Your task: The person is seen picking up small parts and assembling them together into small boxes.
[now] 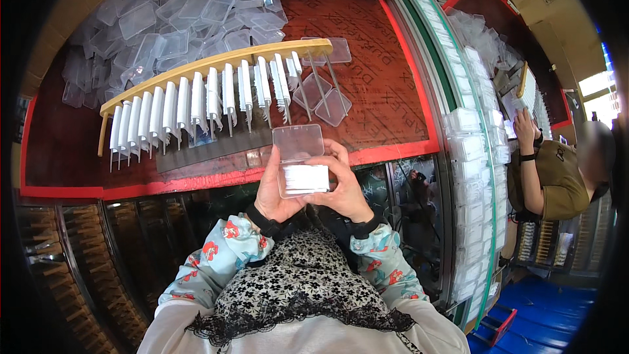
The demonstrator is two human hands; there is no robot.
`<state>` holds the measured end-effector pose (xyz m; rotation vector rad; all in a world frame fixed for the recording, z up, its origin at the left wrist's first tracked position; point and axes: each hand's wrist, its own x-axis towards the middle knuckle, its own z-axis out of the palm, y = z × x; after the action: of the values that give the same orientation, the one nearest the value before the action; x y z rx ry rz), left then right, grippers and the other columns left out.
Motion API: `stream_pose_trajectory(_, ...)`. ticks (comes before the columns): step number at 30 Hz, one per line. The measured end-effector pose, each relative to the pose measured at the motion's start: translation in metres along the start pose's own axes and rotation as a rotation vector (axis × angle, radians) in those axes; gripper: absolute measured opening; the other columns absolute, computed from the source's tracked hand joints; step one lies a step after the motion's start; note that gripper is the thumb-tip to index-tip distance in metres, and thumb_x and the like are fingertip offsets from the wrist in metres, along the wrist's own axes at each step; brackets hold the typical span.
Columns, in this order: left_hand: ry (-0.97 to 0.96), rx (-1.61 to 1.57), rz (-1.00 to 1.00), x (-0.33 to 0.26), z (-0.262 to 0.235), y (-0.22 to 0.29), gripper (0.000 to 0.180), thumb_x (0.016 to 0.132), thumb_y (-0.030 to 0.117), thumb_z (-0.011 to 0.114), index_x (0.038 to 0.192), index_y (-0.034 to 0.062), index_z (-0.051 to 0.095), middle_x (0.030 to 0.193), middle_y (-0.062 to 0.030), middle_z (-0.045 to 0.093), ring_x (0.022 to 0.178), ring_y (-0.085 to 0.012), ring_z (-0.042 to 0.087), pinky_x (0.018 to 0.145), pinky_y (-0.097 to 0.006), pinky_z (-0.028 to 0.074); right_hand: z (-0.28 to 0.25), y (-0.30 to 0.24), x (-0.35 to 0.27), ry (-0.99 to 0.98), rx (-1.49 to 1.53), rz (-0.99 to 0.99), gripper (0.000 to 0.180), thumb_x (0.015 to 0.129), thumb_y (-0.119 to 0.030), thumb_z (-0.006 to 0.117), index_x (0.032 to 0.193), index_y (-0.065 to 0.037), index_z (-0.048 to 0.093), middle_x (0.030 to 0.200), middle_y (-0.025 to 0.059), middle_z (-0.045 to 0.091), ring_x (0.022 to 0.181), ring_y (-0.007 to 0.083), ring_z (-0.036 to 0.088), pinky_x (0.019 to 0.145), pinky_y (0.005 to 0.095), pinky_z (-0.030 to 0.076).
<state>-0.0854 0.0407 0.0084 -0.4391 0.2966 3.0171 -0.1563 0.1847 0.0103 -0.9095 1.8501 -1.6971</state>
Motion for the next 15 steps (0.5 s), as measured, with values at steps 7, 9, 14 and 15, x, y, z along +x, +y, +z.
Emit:
stream_pose_trajectory(7, 0.123, 0.118, 0.026, -0.001, -0.007, 0.010, 0.065, 0.094, 0.058, 0.032, 0.131, 0.0065, 0.044, 0.122, -0.0142, 0.056, 0.110, -0.0300, 0.057, 0.095, -0.046, 0.045, 0.012, -0.010, 0.008, 0.007, -0.603, -0.161, 0.079, 0.070, -0.022, 0.078, 0.137, -0.008, 0.039, 0.148, 0.0174, 0.024, 0.132, 0.0328, 0.027, 0.107, 0.0449, 0.027)
stream_pose_trajectory(9, 0.098, 0.080, -0.003, -0.002, -0.012, 0.022, 0.064, 0.093, 0.059, 0.035, 0.126, 0.0058, 0.047, 0.118, -0.0152, 0.058, 0.107, -0.0315, 0.058, 0.092, -0.048, 0.046, 0.005, 0.002, 0.040, 0.133, -0.288, -0.103, 0.075, 0.074, -0.019, 0.075, 0.138, -0.007, 0.038, 0.146, 0.0172, 0.027, 0.129, 0.0296, 0.034, 0.105, 0.0412, 0.031)
stream_pose_trajectory(14, 0.206, 0.031, -0.070, -0.003, -0.022, 0.021, 0.070, 0.091, 0.061, 0.037, 0.126, 0.0015, 0.047, 0.114, -0.0231, 0.057, 0.106, -0.0379, 0.057, 0.091, -0.054, 0.045, -0.002, -0.002, 0.134, 0.261, 0.054, -0.239, 0.057, 0.083, -0.012, 0.067, 0.130, -0.001, 0.037, 0.121, 0.0108, 0.051, 0.110, 0.0176, 0.050, 0.091, 0.0308, 0.041)
stream_pose_trajectory(15, 0.188, 0.019, -0.065, -0.007, -0.020, 0.026, 0.070, 0.091, 0.061, 0.037, 0.127, 0.0014, 0.046, 0.115, -0.0238, 0.057, 0.106, -0.0382, 0.057, 0.092, -0.054, 0.045, -0.003, -0.002, 0.141, 0.221, 0.217, -0.174, 0.054, 0.084, -0.013, 0.067, 0.128, -0.002, 0.038, 0.118, 0.0102, 0.051, 0.108, 0.0171, 0.050, 0.090, 0.0304, 0.041)
